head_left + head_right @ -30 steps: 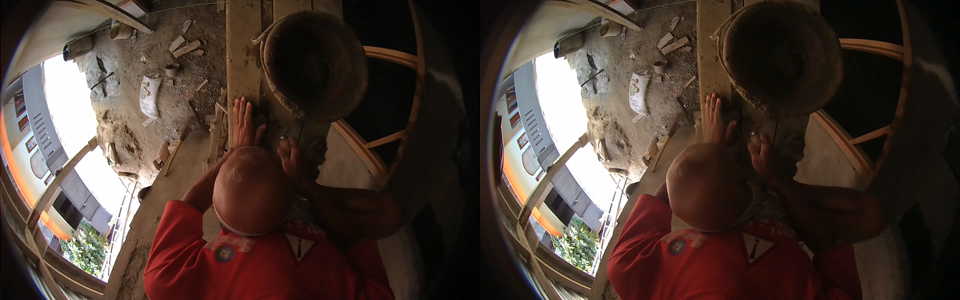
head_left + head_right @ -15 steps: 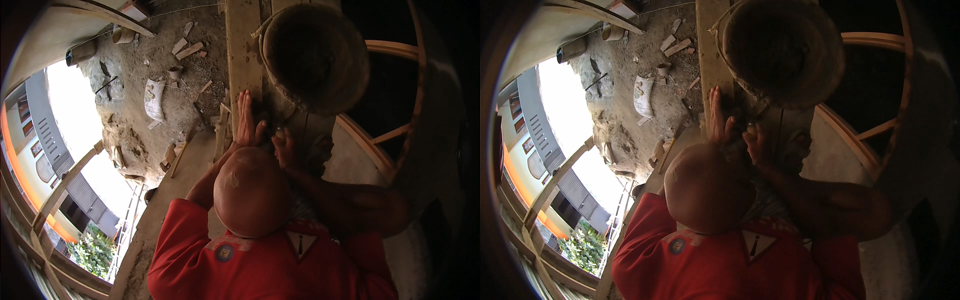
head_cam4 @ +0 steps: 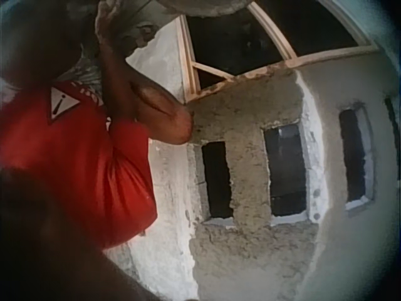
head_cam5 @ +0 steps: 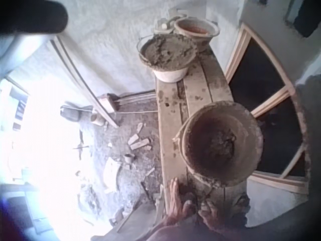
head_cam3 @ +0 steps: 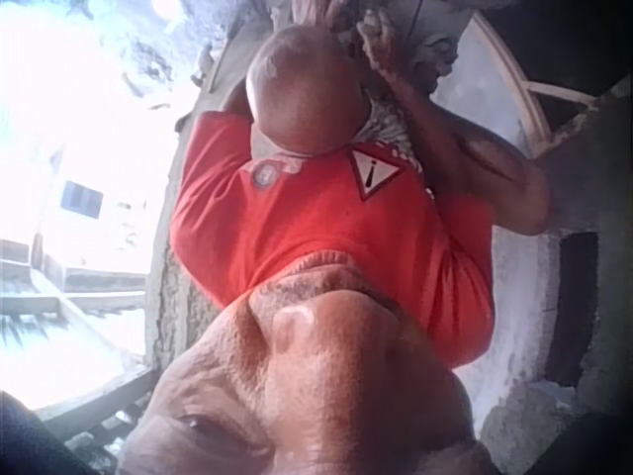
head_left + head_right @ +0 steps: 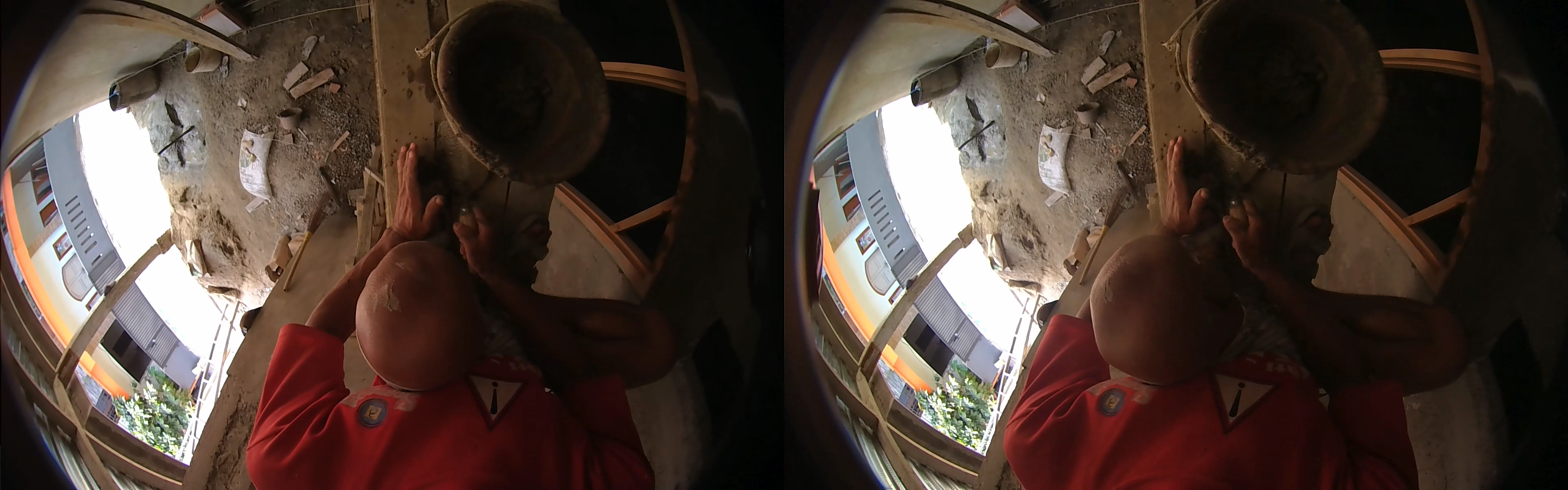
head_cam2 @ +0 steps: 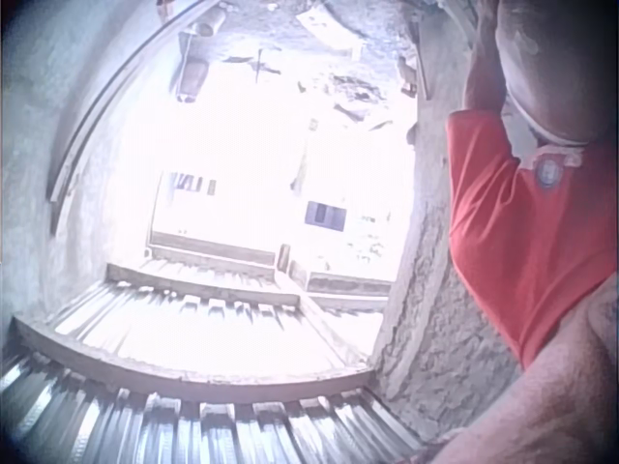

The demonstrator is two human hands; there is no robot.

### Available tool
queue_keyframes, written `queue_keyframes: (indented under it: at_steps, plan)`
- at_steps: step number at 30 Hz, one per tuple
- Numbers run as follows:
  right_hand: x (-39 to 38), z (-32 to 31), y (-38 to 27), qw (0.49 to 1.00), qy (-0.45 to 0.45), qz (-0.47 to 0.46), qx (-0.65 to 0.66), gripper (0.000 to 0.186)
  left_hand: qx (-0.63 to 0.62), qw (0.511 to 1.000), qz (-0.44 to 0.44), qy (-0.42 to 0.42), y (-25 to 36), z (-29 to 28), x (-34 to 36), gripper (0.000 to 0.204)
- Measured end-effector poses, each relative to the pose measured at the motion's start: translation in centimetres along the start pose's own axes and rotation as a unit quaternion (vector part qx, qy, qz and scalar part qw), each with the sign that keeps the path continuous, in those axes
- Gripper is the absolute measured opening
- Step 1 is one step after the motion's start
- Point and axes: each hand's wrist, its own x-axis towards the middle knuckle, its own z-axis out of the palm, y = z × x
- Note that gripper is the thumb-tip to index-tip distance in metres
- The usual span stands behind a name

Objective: The person applies mortar to a wall using a trowel and levels the surface with a long straightedge while standing on a scaffold.

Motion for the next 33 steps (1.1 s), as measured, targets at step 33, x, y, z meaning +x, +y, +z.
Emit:
queue_keyframes:
  at_steps: [33]
  plan:
    - [-0.2,-0.4,-3.6,0.985,-0.119,0.101,-0.068,0.034,-0.025,0.996,-0.049,0.069,0.4,1.9,0.6,0.091]
